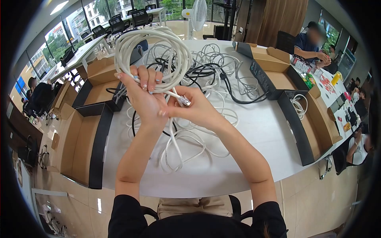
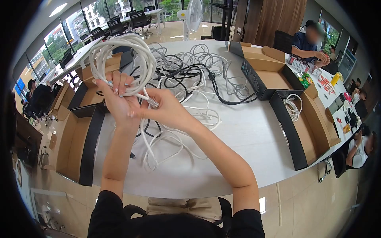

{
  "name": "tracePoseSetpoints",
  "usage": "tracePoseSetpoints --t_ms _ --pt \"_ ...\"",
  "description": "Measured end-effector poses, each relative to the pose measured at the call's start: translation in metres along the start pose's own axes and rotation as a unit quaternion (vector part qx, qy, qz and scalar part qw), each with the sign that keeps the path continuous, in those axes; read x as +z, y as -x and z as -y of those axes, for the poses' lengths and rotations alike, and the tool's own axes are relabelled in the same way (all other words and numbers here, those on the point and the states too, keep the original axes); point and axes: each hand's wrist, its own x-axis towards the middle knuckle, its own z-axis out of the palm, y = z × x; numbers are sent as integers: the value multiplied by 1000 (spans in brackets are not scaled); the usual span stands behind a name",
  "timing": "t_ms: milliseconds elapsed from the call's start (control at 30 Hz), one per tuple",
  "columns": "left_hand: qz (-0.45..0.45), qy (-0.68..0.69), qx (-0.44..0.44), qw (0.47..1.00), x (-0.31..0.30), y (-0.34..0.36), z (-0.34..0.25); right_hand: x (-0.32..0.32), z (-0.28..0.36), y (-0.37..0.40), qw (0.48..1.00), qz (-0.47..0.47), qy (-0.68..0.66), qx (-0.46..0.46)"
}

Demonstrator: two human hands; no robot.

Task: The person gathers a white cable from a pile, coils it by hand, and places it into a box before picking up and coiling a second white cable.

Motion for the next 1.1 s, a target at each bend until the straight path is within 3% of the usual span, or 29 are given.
tracePoseSetpoints --t_ms 33,133,267,467,500,633,733,767,800,867,1000,1100 --pt "-2 -4 -5 1000 2 2 1 1 -5 -1 999 -19 -17 -39" --pt "59 -23 45 997 5 9 5 4 4 0 987 -120 -109 -7" --pt "99 -29 78 992 9 16 9 8 7 2 970 -207 -124 -19" --pt "128 -111 93 981 11 31 24 -4 29 6 917 -261 -299 -34" --pt "183 -97 105 973 4 28 28 -14 26 6 922 -234 -304 -47" --pt "252 -112 48 960 3 16 14 -35 43 10 957 -274 -92 -5" --pt "359 -132 -1 924 -5 -6 -6 -45 59 13 978 -205 41 -25" --pt "306 -111 -34 945 2 -4 -13 -47 64 15 973 -197 115 -35" --pt "325 -84 -95 937 0 -7 -17 -49 64 16 971 -192 139 -36" --pt "358 -31 -218 907 -9 -17 -30 -53 64 17 965 -183 187 -36" --pt "347 -203 -222 888 -4 -14 -41 -54 60 17 970 -155 187 -22" --pt "309 -151 -222 912 8 -9 -45 -62 62 18 986 -92 139 -2"
